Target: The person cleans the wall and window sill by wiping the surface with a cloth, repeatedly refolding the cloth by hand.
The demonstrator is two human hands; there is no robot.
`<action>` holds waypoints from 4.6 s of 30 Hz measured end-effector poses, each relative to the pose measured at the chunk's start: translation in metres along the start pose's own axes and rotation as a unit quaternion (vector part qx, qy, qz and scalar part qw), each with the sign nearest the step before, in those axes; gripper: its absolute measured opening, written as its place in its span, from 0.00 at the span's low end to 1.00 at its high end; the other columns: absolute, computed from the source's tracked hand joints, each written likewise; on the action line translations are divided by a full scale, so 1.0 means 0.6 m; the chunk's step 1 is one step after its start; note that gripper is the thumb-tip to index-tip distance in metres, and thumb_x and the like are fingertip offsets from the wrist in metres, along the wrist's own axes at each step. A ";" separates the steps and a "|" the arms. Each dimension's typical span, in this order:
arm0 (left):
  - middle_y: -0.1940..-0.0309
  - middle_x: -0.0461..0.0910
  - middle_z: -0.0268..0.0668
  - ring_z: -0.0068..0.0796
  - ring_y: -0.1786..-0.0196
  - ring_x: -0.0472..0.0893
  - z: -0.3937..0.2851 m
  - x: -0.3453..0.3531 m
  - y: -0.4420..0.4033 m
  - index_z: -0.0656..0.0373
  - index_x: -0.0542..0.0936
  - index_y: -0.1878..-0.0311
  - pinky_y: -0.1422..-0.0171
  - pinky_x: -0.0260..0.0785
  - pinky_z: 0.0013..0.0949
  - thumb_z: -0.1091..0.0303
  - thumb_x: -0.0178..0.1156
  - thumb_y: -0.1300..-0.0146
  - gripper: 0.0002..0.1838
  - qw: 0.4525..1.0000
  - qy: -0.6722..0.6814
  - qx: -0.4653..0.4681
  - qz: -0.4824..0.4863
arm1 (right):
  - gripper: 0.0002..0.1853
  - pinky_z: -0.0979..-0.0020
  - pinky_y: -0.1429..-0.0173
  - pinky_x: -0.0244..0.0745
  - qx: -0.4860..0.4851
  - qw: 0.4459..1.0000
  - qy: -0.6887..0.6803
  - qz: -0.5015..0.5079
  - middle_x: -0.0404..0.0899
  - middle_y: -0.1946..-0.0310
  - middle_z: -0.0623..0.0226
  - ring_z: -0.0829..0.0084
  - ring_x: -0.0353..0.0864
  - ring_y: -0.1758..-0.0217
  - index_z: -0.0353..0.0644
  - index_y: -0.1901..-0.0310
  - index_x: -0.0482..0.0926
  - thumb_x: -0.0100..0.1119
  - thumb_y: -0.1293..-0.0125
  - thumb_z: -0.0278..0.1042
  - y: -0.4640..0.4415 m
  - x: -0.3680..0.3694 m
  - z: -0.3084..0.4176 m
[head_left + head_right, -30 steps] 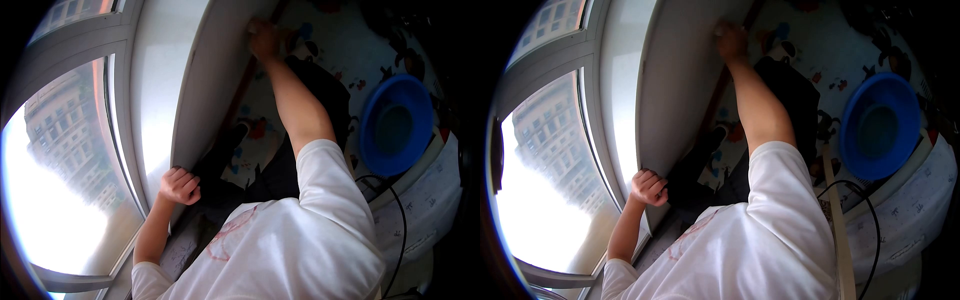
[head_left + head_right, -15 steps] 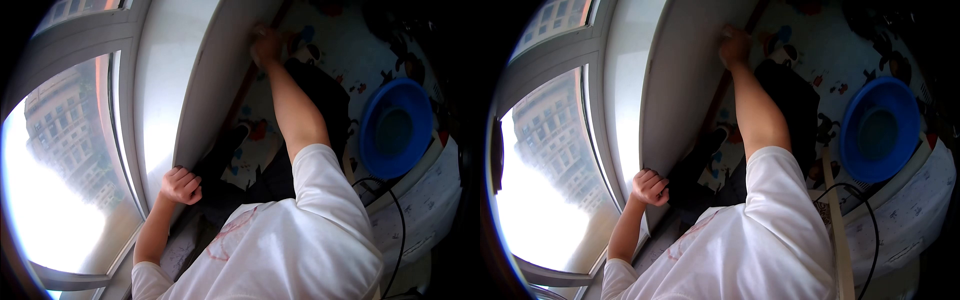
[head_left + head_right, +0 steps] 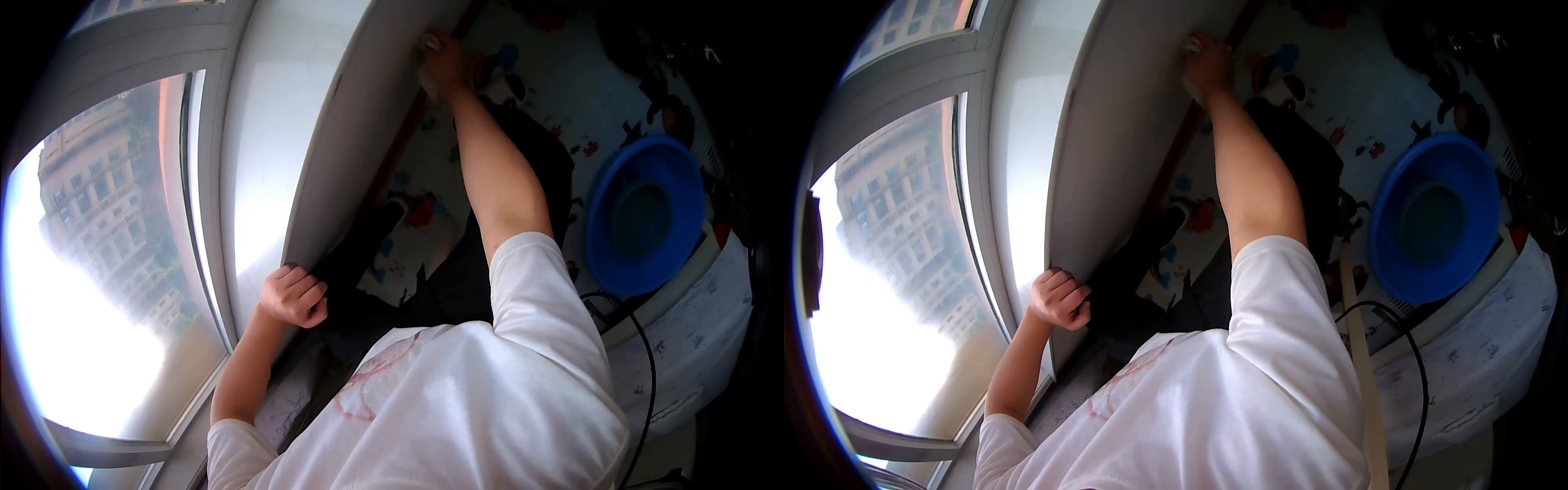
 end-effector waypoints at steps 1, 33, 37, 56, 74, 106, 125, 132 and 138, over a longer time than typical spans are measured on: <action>0.85 0.68 0.30 0.27 0.81 0.68 0.002 -0.001 -0.005 0.56 0.75 0.80 0.76 0.62 0.28 0.70 0.58 0.66 0.06 1.000 0.001 0.005 0.001 | 0.17 0.59 0.42 0.69 0.023 0.999 -0.029 0.019 0.76 0.52 0.53 0.52 0.74 0.46 0.42 0.50 0.78 0.52 0.43 0.27 -0.010 0.002 0.000; 0.40 0.62 0.50 0.49 0.39 0.66 0.033 0.016 -0.216 0.56 0.58 0.34 0.40 0.64 0.45 0.61 0.65 0.50 0.41 0.927 0.193 -0.302 -0.105 | 0.19 0.62 0.46 0.69 0.383 0.825 -0.408 0.081 0.72 0.50 0.55 0.63 0.73 0.47 0.33 0.47 0.69 0.48 0.34 0.37 0.084 -0.090 0.077; 0.37 0.59 0.51 0.48 0.35 0.64 0.102 0.063 -0.327 0.57 0.48 0.29 0.34 0.59 0.43 0.56 0.72 0.55 0.55 0.873 0.297 -0.324 -0.209 | 0.21 0.62 0.48 0.71 0.331 0.852 -0.381 0.136 0.72 0.52 0.55 0.63 0.74 0.48 0.33 0.45 0.64 0.53 0.34 0.36 0.111 -0.131 0.115; 0.52 0.76 0.46 0.36 0.50 0.77 0.235 0.158 -0.307 0.64 0.69 0.41 0.45 0.68 0.32 0.72 0.63 0.58 0.35 0.715 0.476 -0.472 -0.195 | 0.18 0.67 0.47 0.69 0.231 0.902 -0.312 0.191 0.75 0.55 0.61 0.69 0.74 0.52 0.36 0.53 0.76 0.61 0.40 0.39 0.089 -0.132 0.127; 0.37 0.59 0.54 0.45 0.33 0.61 0.137 0.081 -0.341 0.64 0.57 0.33 0.35 0.60 0.39 0.59 0.61 0.44 0.39 0.895 0.261 -0.354 -0.076 | 0.27 0.71 0.43 0.68 0.265 0.895 -0.330 0.140 0.72 0.45 0.55 0.65 0.74 0.46 0.36 0.41 0.70 0.57 0.43 0.35 0.109 -0.031 0.048; 0.39 0.63 0.50 0.53 0.36 0.61 0.062 -0.050 -0.048 0.56 0.65 0.39 0.34 0.54 0.48 0.71 0.61 0.60 0.38 0.925 -0.232 -0.271 -0.133 | 0.31 0.67 0.36 0.62 0.171 0.971 -0.052 0.160 0.69 0.40 0.50 0.59 0.70 0.39 0.36 0.37 0.66 0.55 0.46 0.31 0.041 0.028 -0.008; 0.39 0.64 0.50 0.53 0.37 0.62 0.058 -0.052 -0.047 0.55 0.66 0.40 0.35 0.55 0.48 0.70 0.60 0.60 0.37 0.924 -0.229 -0.267 -0.152 | 0.26 0.60 0.40 0.69 0.023 0.988 0.102 0.115 0.72 0.46 0.52 0.53 0.71 0.43 0.41 0.39 0.69 0.55 0.41 0.34 0.023 0.035 0.022; 0.39 0.64 0.49 0.53 0.38 0.62 0.061 -0.054 -0.047 0.55 0.67 0.40 0.35 0.55 0.48 0.71 0.60 0.60 0.37 0.924 -0.224 -0.269 -0.153 | 0.26 0.59 0.44 0.71 0.007 0.984 0.109 0.140 0.71 0.48 0.47 0.52 0.73 0.47 0.39 0.38 0.67 0.51 0.39 0.33 -0.003 0.042 0.019; 0.39 0.64 0.49 0.53 0.38 0.62 0.057 -0.053 -0.047 0.55 0.67 0.40 0.35 0.54 0.48 0.70 0.60 0.60 0.36 0.924 -0.223 -0.264 -0.161 | 0.27 0.58 0.44 0.71 -0.026 0.957 0.241 0.159 0.72 0.50 0.44 0.51 0.74 0.48 0.34 0.37 0.63 0.49 0.38 0.32 0.014 0.066 -0.007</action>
Point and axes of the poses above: each hand's wrist, its own y-axis away from the middle knuckle, its own x-axis out of the palm, z = x × y, the point moved 9 cm from there along -y, towards the middle knuckle
